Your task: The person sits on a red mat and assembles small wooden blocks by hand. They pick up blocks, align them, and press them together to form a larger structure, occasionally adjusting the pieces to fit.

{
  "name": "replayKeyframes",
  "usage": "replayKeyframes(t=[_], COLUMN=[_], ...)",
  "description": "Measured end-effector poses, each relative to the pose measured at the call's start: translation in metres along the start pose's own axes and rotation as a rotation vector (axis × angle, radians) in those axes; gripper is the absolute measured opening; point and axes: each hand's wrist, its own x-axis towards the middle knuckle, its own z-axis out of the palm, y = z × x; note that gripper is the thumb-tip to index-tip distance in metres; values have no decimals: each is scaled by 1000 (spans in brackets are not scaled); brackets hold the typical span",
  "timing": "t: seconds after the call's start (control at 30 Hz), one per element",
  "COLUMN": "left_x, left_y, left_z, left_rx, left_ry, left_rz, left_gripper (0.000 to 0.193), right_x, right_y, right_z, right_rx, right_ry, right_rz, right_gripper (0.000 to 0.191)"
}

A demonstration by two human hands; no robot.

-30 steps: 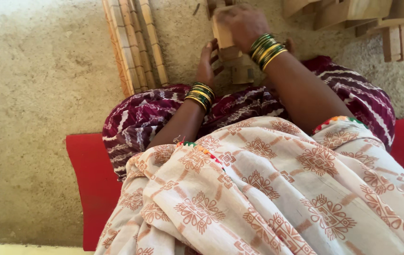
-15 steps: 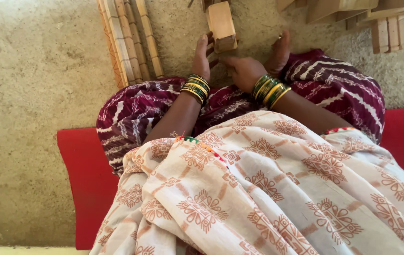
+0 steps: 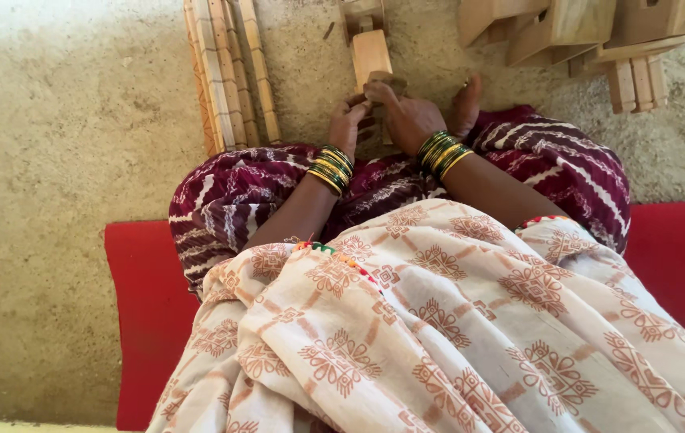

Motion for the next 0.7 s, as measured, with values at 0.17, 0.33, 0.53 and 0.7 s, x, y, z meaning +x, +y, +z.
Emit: replayKeyframes(t=[0.17, 0.33, 0.53, 0.7], left_x=[9, 14, 22, 31], left_y=[-1, -5, -5, 0], left_z=[4, 5, 6, 3], left_rx=[50, 247, 162, 63], left_ry=[45, 64, 131, 219], left_rz=[-69, 64, 249, 244], left_gripper=[31, 25, 18, 16], right_x=[-2, 3, 13, 21], right_y=[-5, -3, 4, 3], right_z=[-23, -31, -26, -17], right_rx=[20, -54, 104, -105], right_ry=[231, 348, 247, 200], right_rz=[-99, -180, -193, -244], right_gripper=[46, 33, 47, 66])
